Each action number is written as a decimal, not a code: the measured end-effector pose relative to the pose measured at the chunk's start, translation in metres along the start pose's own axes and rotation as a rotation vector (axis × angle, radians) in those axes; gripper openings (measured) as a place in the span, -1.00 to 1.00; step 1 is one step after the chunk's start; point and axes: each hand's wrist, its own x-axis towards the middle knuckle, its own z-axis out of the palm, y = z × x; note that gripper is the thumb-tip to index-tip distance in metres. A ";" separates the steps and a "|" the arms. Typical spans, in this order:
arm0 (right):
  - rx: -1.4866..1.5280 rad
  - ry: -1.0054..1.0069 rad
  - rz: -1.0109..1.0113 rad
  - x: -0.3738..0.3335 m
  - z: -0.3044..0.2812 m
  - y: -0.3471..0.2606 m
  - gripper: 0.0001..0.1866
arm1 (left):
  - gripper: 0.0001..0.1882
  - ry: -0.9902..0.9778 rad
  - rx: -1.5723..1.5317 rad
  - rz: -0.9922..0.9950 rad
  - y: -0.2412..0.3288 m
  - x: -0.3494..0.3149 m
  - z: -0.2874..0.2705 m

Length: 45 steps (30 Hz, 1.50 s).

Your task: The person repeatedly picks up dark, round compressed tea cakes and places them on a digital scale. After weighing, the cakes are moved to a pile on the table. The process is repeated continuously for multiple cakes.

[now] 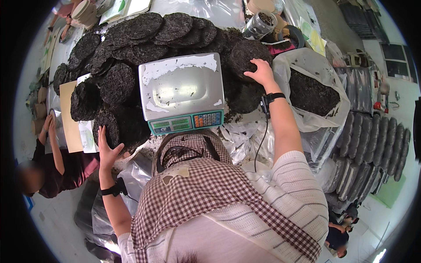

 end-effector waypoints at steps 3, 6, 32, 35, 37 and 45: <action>-0.076 -0.034 -0.073 0.000 -0.004 -0.002 -0.35 | 0.07 -0.051 0.001 -0.003 -0.005 -0.010 -0.010; -0.384 -0.087 -0.093 0.000 -0.002 -0.014 -0.49 | -0.09 0.014 0.081 0.080 0.006 -0.011 -0.012; 1.995 -0.284 0.332 -0.120 -0.056 -0.322 -0.51 | -0.75 0.044 -1.849 -0.128 0.175 0.058 0.045; 1.648 -0.204 0.188 -0.142 -0.044 -0.346 -0.47 | -0.64 0.142 -1.513 -0.022 0.172 0.063 0.072; 1.080 0.025 -0.051 -0.149 -0.044 -0.347 -0.52 | -0.60 0.269 -1.274 0.189 0.169 0.063 0.063; 0.089 0.346 -0.922 -0.167 -0.057 -0.318 -0.64 | -0.26 0.291 0.397 0.092 -0.009 0.017 0.056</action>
